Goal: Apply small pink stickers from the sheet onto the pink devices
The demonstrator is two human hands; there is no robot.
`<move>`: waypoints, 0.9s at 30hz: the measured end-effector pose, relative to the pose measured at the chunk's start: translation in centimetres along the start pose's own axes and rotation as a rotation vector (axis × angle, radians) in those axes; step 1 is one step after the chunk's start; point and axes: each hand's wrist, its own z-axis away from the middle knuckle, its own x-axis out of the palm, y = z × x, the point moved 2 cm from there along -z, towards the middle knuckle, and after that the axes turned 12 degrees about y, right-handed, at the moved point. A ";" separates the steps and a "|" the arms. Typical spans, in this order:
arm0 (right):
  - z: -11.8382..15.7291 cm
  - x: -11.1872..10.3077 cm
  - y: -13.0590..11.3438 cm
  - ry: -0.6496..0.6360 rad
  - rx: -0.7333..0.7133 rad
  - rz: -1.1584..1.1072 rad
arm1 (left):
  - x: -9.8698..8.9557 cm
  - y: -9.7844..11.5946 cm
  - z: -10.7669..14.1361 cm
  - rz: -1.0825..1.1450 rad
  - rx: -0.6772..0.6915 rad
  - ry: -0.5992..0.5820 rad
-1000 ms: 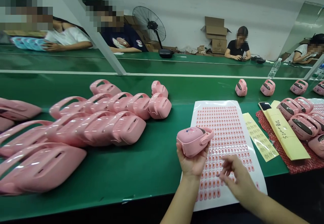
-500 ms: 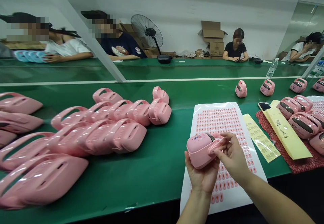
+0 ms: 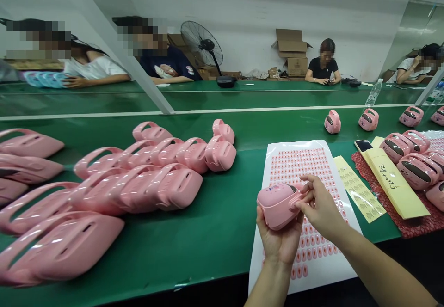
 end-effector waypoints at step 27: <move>0.8 0.2 2.5 -0.161 0.046 -0.079 | -1.5 -0.3 1.1 -0.049 -0.056 -0.108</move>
